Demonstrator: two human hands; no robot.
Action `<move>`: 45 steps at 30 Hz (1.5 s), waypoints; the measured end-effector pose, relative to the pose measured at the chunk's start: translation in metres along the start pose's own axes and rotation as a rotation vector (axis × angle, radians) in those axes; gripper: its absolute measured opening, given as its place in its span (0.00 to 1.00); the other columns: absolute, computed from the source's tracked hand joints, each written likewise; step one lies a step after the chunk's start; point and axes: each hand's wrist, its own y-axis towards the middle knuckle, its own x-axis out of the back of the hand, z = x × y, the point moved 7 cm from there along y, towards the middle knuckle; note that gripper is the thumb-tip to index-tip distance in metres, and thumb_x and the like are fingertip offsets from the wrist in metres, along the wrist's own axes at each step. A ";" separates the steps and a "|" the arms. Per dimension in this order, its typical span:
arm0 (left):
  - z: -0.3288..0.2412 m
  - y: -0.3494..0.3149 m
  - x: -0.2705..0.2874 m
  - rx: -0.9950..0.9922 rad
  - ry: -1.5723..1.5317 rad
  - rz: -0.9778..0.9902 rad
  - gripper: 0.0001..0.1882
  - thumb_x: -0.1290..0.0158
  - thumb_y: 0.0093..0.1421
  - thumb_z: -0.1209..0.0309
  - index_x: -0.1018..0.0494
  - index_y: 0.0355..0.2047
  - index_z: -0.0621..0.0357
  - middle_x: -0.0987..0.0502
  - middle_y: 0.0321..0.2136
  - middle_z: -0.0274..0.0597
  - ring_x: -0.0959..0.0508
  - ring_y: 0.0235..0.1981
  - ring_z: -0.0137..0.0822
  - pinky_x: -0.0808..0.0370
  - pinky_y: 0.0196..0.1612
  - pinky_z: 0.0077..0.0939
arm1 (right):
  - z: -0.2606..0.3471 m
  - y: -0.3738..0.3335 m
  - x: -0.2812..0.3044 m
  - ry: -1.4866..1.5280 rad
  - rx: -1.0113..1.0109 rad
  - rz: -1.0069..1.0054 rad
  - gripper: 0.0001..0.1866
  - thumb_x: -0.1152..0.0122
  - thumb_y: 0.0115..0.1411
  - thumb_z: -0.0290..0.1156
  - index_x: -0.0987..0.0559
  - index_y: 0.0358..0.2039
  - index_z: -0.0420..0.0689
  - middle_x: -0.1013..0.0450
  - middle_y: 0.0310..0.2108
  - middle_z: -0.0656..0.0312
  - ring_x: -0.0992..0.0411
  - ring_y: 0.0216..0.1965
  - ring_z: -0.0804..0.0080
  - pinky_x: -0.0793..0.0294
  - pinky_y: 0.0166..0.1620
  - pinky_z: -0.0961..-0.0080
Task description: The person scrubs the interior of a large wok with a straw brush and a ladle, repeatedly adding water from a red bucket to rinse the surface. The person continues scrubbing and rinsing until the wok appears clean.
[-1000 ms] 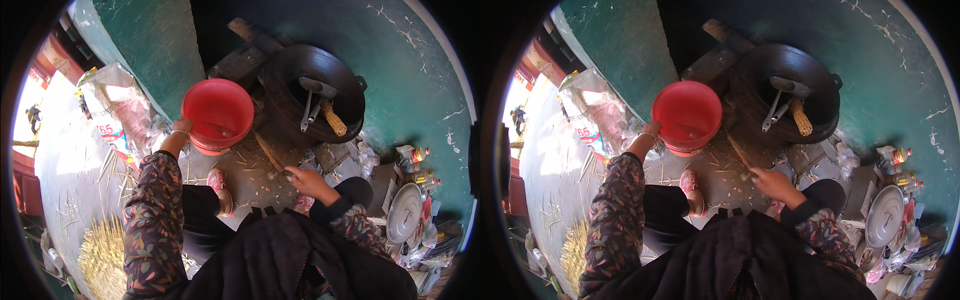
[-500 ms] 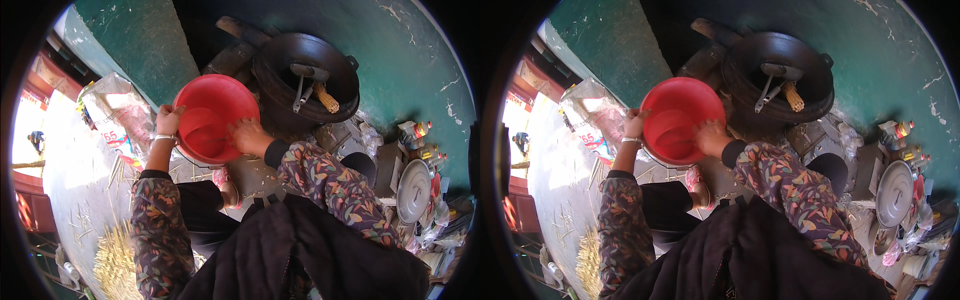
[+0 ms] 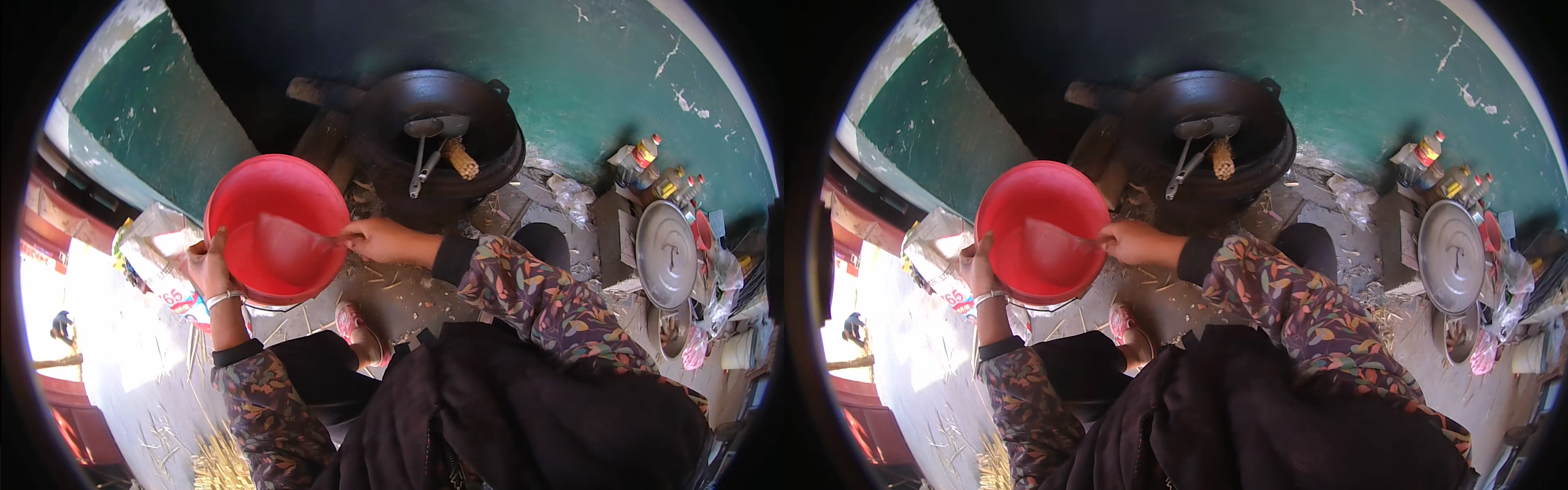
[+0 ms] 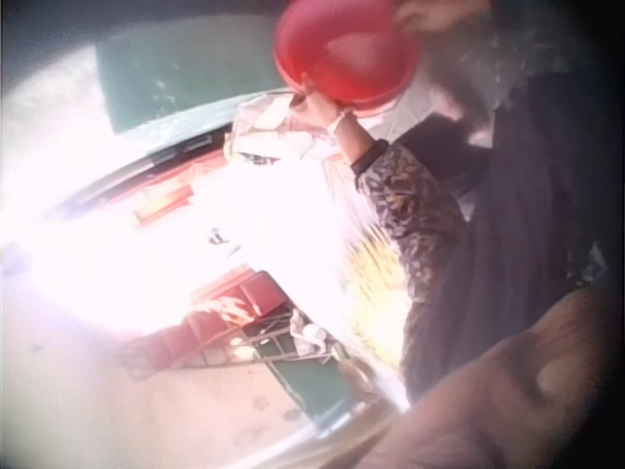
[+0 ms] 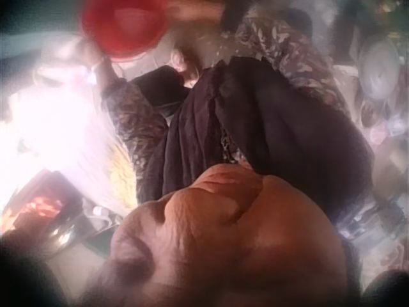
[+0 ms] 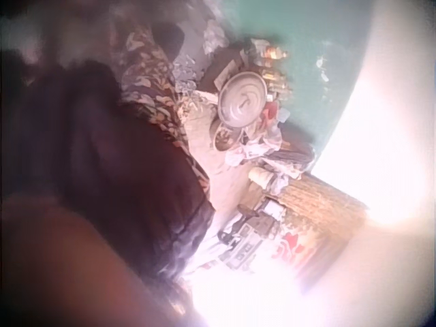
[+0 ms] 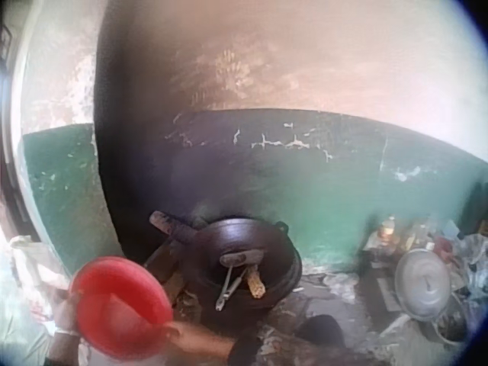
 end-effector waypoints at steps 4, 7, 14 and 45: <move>-0.023 0.000 -0.009 -0.002 0.121 -0.038 0.23 0.34 0.45 0.65 0.31 0.32 0.70 0.25 0.28 0.45 0.26 0.27 0.32 0.26 0.33 0.25 | 0.003 -0.035 0.007 0.711 -0.425 0.073 0.17 0.55 0.64 0.37 0.30 0.52 0.52 0.34 0.21 0.66 0.41 0.15 0.83 0.43 0.16 0.84; -0.031 0.011 -0.026 0.013 -0.068 -0.066 0.22 0.34 0.45 0.64 0.30 0.30 0.70 0.24 0.28 0.47 0.26 0.27 0.32 0.26 0.32 0.24 | 0.011 -0.044 0.023 0.828 -0.381 0.030 0.18 0.57 0.64 0.37 0.33 0.55 0.53 0.37 0.20 0.67 0.46 0.14 0.86 0.50 0.14 0.88; -0.096 0.041 -0.074 -0.062 -0.081 -0.012 0.22 0.35 0.45 0.63 0.28 0.31 0.72 0.23 0.30 0.49 0.25 0.28 0.33 0.25 0.35 0.26 | 0.028 -0.078 0.107 0.908 -0.175 -0.144 0.20 0.54 0.65 0.36 0.36 0.57 0.48 0.35 0.23 0.65 0.45 0.15 0.86 0.51 0.15 0.89; -0.223 -0.007 -0.281 -0.662 0.670 -0.074 0.29 0.40 0.48 0.54 0.32 0.43 0.63 0.27 0.43 0.55 0.26 0.45 0.52 0.28 0.47 0.41 | -0.068 -0.179 0.216 0.976 -0.251 -0.782 0.17 0.52 0.65 0.38 0.31 0.53 0.46 0.34 0.20 0.66 0.41 0.13 0.85 0.45 0.14 0.88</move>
